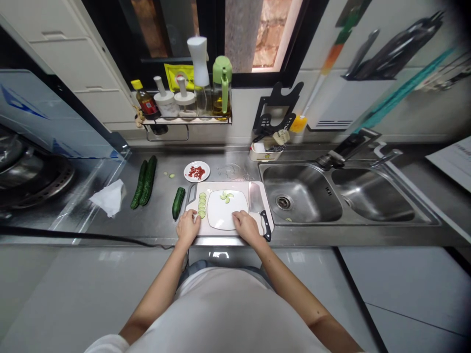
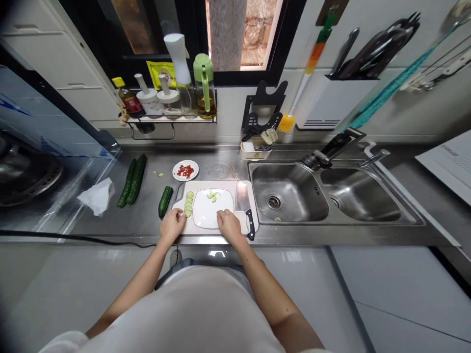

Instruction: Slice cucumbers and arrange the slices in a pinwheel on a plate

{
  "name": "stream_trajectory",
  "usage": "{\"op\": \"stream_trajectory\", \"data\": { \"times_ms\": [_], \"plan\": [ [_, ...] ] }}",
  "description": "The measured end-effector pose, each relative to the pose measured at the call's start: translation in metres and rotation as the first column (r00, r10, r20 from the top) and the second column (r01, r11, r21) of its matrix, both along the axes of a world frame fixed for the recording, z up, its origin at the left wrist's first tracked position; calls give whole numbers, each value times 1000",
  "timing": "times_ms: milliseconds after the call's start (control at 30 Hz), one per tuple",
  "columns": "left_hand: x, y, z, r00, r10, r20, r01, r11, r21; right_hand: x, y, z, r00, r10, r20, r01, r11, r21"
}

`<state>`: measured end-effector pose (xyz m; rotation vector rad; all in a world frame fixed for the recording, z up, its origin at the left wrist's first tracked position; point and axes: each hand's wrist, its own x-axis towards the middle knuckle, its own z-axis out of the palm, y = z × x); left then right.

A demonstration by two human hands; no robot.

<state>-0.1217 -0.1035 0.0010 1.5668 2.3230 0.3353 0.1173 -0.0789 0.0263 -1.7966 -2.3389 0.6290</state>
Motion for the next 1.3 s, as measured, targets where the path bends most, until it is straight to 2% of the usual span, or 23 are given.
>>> {"op": "stream_trajectory", "data": {
  "times_ms": [300, 500, 633, 733, 867, 967, 1133, 1300],
  "plan": [
    [11, -2, -7, 998, 61, -10, -61, 998, -17, 3, -4, -4, 997, -21, -72, 22, 1000, 18],
    [10, 1, -13, 975, 113, 194, -132, 988, 86, 8, -8, -9, 993, -35, -111, 40, 998, 45],
    [7, 2, -21, 885, 144, 442, -238, 957, 164, 11, -10, -13, 984, -37, -172, 50, 996, 73],
    [7, 6, -21, 740, 119, 662, -332, 921, 206, 9, -9, -13, 972, -43, -230, 66, 993, 93],
    [15, 14, -7, 473, 34, 880, -427, 883, 196, 1, -4, -5, 942, -48, -331, 89, 990, 112],
    [25, 19, 12, 361, -32, 932, -392, 901, 183, -8, 2, 5, 902, -38, -431, 99, 988, 120],
    [40, 22, 39, 318, -116, 941, -317, 923, 221, -21, 16, 22, 789, -11, -615, 87, 992, 94],
    [49, 20, 57, 300, -170, 939, -261, 932, 252, -29, 24, 38, 716, 71, -694, 41, 989, 144]
  ]
}}
